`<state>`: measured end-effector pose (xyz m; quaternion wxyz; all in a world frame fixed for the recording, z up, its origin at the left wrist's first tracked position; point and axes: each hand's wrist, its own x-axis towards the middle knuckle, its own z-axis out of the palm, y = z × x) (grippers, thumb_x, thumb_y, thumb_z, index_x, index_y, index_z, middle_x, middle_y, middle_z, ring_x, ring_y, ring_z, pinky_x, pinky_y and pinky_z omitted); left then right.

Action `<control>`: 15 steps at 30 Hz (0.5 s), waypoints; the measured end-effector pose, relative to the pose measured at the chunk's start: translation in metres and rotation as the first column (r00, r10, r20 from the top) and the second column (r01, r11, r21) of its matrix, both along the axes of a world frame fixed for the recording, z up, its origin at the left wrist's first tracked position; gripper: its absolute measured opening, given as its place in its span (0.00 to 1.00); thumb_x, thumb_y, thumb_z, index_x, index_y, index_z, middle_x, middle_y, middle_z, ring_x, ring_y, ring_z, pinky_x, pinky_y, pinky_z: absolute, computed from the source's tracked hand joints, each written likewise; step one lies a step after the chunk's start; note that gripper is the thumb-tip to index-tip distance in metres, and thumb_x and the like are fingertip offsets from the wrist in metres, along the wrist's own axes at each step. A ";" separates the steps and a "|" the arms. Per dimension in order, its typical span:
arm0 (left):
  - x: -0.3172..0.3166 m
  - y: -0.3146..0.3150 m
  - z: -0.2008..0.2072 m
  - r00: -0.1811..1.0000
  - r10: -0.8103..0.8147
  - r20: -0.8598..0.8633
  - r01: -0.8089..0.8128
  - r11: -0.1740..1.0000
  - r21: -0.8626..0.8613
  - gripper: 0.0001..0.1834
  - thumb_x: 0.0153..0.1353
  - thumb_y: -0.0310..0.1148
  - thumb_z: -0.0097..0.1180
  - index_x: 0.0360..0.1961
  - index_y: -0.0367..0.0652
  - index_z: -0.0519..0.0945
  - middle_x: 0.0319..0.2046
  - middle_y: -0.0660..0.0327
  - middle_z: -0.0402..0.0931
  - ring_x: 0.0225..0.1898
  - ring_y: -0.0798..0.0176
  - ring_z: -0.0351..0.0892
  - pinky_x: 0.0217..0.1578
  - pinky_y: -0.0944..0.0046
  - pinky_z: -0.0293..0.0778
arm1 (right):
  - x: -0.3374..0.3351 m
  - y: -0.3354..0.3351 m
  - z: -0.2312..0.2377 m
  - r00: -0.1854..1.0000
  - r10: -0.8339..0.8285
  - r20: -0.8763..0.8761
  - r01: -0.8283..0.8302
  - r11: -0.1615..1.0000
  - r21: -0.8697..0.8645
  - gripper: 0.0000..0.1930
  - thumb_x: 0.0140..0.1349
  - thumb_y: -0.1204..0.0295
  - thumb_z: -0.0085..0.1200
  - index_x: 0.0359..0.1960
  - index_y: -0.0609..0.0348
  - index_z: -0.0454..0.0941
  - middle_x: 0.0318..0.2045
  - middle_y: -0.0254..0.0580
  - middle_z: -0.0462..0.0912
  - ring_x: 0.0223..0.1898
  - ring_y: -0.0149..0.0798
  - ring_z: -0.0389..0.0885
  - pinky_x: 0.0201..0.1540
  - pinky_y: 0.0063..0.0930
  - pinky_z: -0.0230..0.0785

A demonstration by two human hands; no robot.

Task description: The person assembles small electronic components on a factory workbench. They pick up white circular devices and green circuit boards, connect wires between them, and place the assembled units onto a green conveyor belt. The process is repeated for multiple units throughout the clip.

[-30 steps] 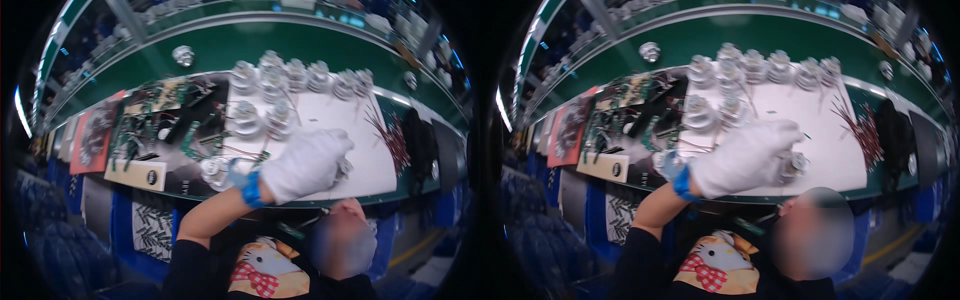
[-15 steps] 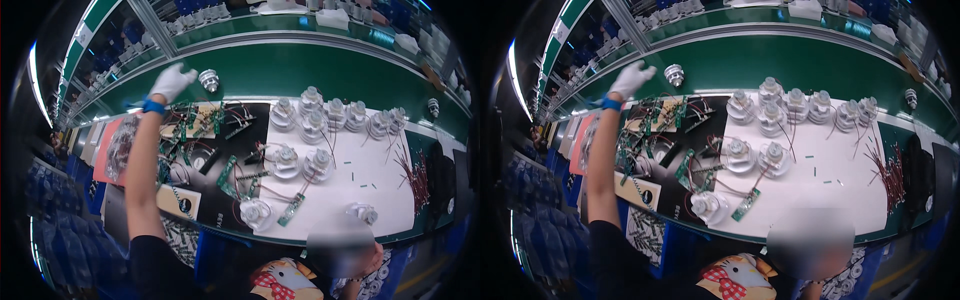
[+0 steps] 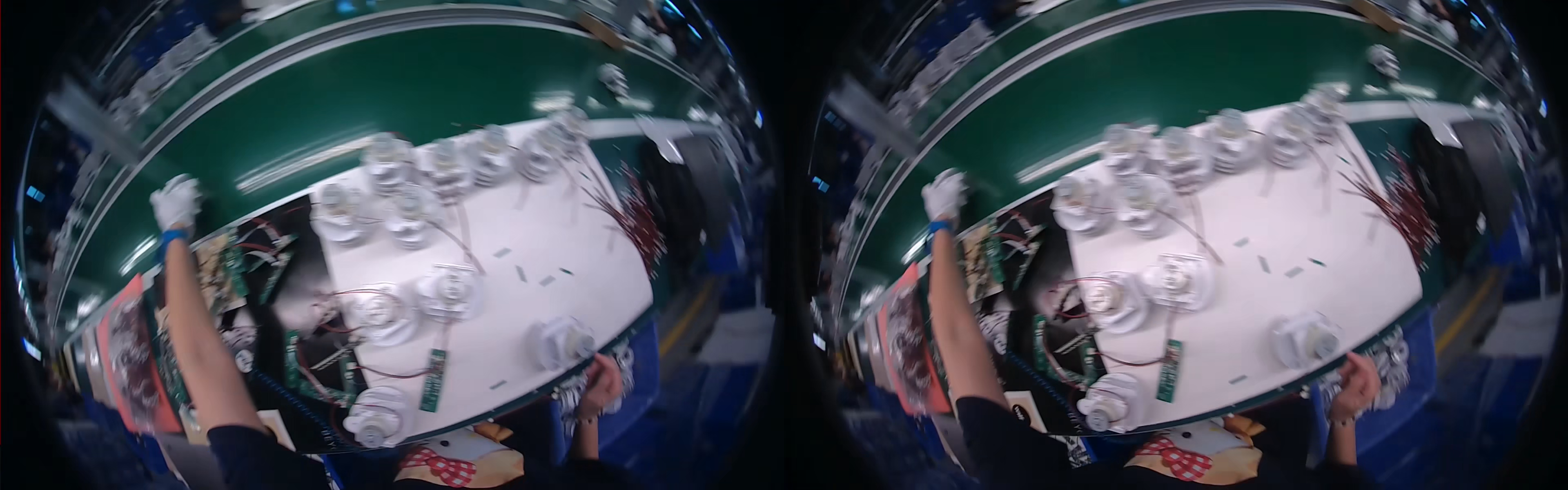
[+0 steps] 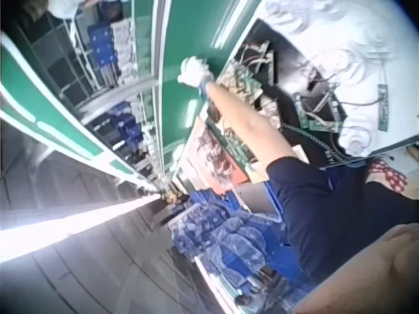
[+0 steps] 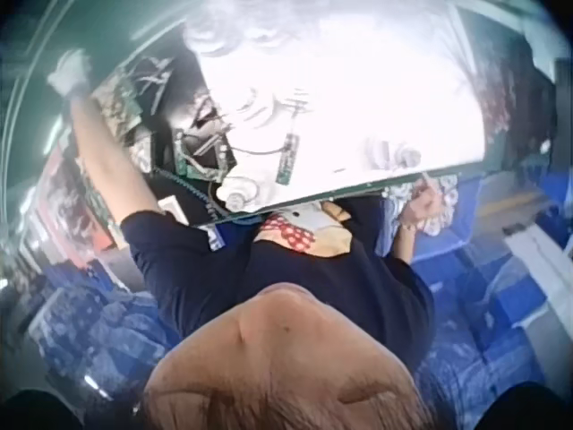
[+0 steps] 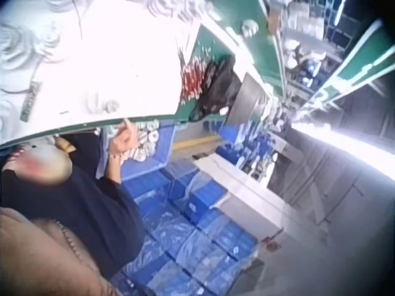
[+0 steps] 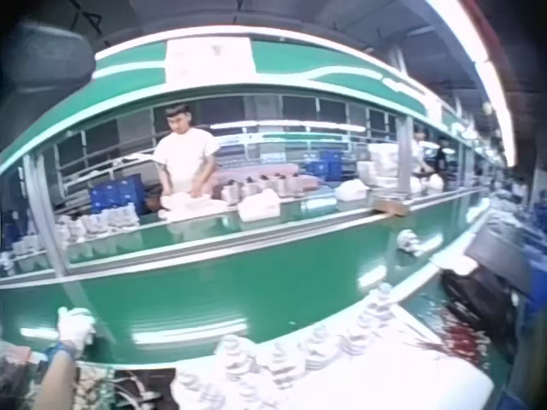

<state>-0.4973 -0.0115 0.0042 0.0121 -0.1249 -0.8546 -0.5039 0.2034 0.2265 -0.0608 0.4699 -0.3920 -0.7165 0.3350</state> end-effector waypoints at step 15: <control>0.381 0.195 0.155 0.119 -0.916 -0.384 0.611 0.372 -0.699 0.09 0.46 0.27 0.53 0.31 0.38 0.75 0.24 0.53 0.76 0.26 0.57 0.78 0.26 0.64 0.74 | -0.006 -0.013 0.023 0.895 0.380 0.234 -0.443 0.817 0.369 0.20 0.45 0.86 0.54 0.44 0.61 0.74 0.29 0.41 0.75 0.20 0.37 0.73 0.22 0.25 0.66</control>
